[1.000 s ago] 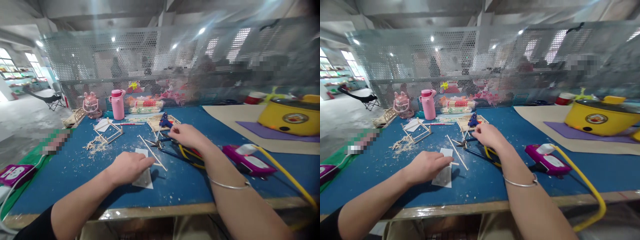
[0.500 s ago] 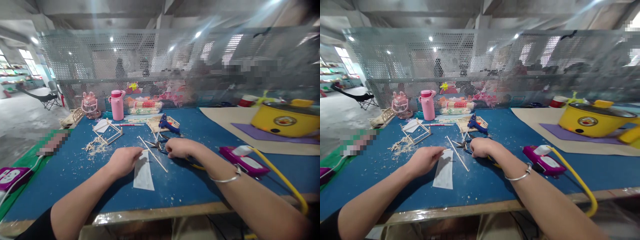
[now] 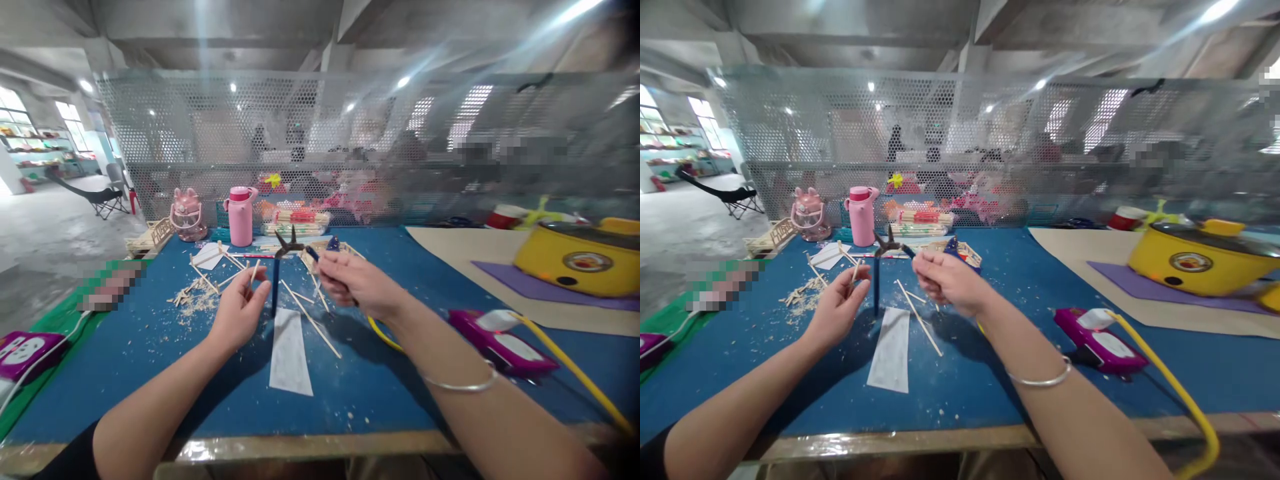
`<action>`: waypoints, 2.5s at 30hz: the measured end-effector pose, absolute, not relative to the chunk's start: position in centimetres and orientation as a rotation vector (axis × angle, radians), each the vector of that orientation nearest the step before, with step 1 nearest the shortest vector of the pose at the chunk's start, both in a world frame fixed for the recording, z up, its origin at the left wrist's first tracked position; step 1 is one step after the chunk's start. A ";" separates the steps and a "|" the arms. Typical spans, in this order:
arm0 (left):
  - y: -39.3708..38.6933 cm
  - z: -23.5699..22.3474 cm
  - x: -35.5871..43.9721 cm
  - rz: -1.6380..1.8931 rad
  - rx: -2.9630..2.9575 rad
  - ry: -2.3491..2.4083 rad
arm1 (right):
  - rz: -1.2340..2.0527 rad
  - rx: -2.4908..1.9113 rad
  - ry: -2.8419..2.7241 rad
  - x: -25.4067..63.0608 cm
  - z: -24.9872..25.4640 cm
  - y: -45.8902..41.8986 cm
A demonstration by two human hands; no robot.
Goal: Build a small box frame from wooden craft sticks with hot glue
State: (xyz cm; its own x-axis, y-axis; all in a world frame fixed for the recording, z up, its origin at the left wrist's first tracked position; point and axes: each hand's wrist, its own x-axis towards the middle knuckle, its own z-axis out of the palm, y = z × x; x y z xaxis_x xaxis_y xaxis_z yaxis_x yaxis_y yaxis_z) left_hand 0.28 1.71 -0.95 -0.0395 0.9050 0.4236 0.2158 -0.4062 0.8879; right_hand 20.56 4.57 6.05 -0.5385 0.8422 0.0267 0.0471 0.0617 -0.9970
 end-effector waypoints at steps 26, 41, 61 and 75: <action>-0.2 -0.6 1.1 1.755 1.341 0.674 | 1.591 -0.802 -1.283 16.6 0.4 2.6; 1.0 -0.5 0.3 1.020 1.585 0.957 | 0.567 -0.797 -1.914 18.5 1.9 1.9; -0.5 -0.1 0.9 1.305 1.572 1.001 | 0.361 -0.956 -2.294 19.2 1.4 2.3; -0.6 -0.1 0.8 1.417 1.811 1.097 | 0.042 -1.015 -2.336 19.2 1.7 1.7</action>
State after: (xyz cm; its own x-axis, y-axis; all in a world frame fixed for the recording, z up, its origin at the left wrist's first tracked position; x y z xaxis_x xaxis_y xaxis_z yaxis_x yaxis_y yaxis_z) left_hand 0.83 -0.60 -0.12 0.0956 0.8710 0.4820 0.2486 -0.4897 0.8357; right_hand 19.16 1.72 1.73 -0.5386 0.6772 0.5013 0.6588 0.7094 -0.2505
